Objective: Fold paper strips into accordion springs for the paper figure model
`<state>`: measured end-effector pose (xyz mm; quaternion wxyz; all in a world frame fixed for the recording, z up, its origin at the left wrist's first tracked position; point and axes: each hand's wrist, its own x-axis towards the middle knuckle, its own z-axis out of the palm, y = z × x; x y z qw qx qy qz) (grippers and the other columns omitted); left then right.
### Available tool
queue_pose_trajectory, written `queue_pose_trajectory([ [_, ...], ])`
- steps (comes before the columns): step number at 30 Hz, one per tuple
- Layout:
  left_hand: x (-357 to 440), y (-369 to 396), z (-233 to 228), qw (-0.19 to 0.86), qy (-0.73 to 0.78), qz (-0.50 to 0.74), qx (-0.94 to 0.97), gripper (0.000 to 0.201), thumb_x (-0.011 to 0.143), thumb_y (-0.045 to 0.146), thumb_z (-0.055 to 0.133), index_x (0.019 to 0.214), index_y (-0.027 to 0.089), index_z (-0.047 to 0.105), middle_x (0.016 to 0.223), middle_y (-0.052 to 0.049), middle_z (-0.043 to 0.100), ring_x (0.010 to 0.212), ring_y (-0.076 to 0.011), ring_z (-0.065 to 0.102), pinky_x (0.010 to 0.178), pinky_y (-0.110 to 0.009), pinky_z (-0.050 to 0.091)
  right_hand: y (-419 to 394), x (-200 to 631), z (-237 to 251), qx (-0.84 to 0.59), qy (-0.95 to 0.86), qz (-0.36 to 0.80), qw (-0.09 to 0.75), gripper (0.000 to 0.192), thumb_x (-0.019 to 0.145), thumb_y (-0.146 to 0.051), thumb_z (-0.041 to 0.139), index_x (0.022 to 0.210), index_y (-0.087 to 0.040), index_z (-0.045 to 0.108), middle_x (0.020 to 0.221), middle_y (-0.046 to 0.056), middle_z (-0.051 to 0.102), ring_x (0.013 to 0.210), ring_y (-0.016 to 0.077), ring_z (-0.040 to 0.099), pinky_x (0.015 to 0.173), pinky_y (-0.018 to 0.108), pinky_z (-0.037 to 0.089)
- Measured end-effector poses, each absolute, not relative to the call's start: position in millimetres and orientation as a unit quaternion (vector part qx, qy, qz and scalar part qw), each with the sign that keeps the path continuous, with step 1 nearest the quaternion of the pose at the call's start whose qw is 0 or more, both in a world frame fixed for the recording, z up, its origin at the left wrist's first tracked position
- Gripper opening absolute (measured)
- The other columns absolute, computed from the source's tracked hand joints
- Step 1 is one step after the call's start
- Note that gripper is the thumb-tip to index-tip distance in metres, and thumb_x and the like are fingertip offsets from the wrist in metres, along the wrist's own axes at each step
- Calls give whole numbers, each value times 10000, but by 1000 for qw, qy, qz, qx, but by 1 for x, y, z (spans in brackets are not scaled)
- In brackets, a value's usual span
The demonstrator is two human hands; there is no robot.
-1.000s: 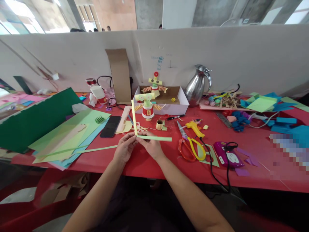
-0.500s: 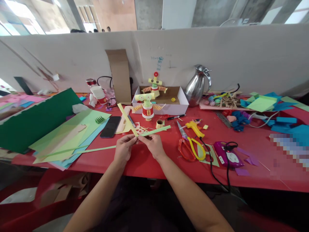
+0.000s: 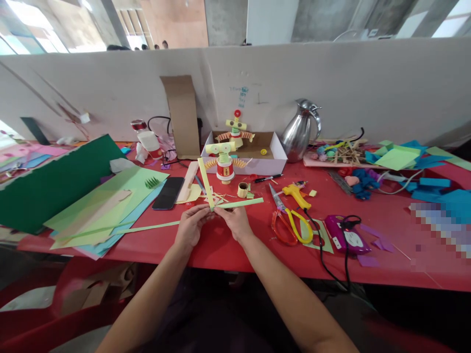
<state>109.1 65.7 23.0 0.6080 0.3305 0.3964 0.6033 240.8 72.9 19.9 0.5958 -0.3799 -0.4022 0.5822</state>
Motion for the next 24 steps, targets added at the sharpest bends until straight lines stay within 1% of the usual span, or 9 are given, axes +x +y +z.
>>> queue_pose_trajectory([
  [2, 109, 66, 23, 586, 407, 609, 346, 267, 575, 272, 858, 783, 132, 765, 706, -59, 741, 613, -137, 665, 663, -257, 536, 73, 241, 21, -383, -395, 592, 589, 261, 608, -320, 819, 822, -205, 724, 853, 25, 747, 777, 202, 666, 764, 352, 536],
  [4, 109, 67, 22, 576, 411, 611, 356, 270, 573, 278, 860, 778, 132, 764, 683, -52, 733, 590, -129, 652, 638, -250, 527, 73, 242, 22, -386, -385, 615, 570, 242, 606, -333, 820, 779, -189, 730, 769, 24, 733, 705, 181, 645, 717, 330, 516],
  [6, 108, 68, 21, 583, 407, 608, 353, 274, 570, 284, 863, 775, 134, 762, 665, -44, 725, 580, -127, 647, 629, -251, 527, 73, 243, 22, -389, -370, 638, 552, 238, 599, -342, 822, 743, -176, 732, 703, 19, 712, 641, 153, 611, 665, 303, 488],
  [9, 107, 68, 20, 597, 400, 603, 347, 279, 573, 281, 865, 790, 141, 761, 688, -39, 728, 597, -128, 654, 645, -258, 538, 74, 245, 23, -387, -347, 655, 549, 240, 580, -316, 825, 750, -175, 734, 685, 7, 696, 609, 128, 579, 629, 276, 465],
  [14, 106, 68, 19, 598, 398, 596, 358, 266, 587, 271, 859, 797, 146, 753, 707, -38, 725, 602, -130, 653, 658, -269, 540, 75, 245, 24, -378, -343, 651, 562, 163, 572, -251, 800, 700, -191, 720, 634, -19, 658, 578, 113, 545, 612, 269, 457],
  [18, 106, 67, 20, 600, 395, 594, 362, 241, 585, 267, 853, 765, 152, 744, 701, -38, 719, 603, -133, 647, 653, -275, 530, 74, 244, 26, -378, -344, 653, 559, 148, 567, -228, 786, 688, -195, 706, 596, -31, 630, 554, 109, 536, 599, 270, 450],
  [21, 106, 66, 22, 598, 391, 590, 376, 202, 598, 258, 831, 750, 155, 747, 697, -34, 708, 600, -127, 628, 624, -257, 503, 74, 244, 26, -376, -341, 659, 555, 156, 565, -234, 784, 693, -199, 702, 613, -32, 635, 573, 114, 557, 633, 281, 470],
  [24, 106, 65, 23, 588, 390, 591, 391, 121, 625, 233, 793, 712, 161, 751, 644, -17, 678, 576, -105, 587, 600, -231, 470, 74, 244, 27, -378, -334, 665, 551, 156, 556, -250, 792, 670, -199, 698, 625, -34, 634, 597, 115, 564, 665, 286, 483],
])
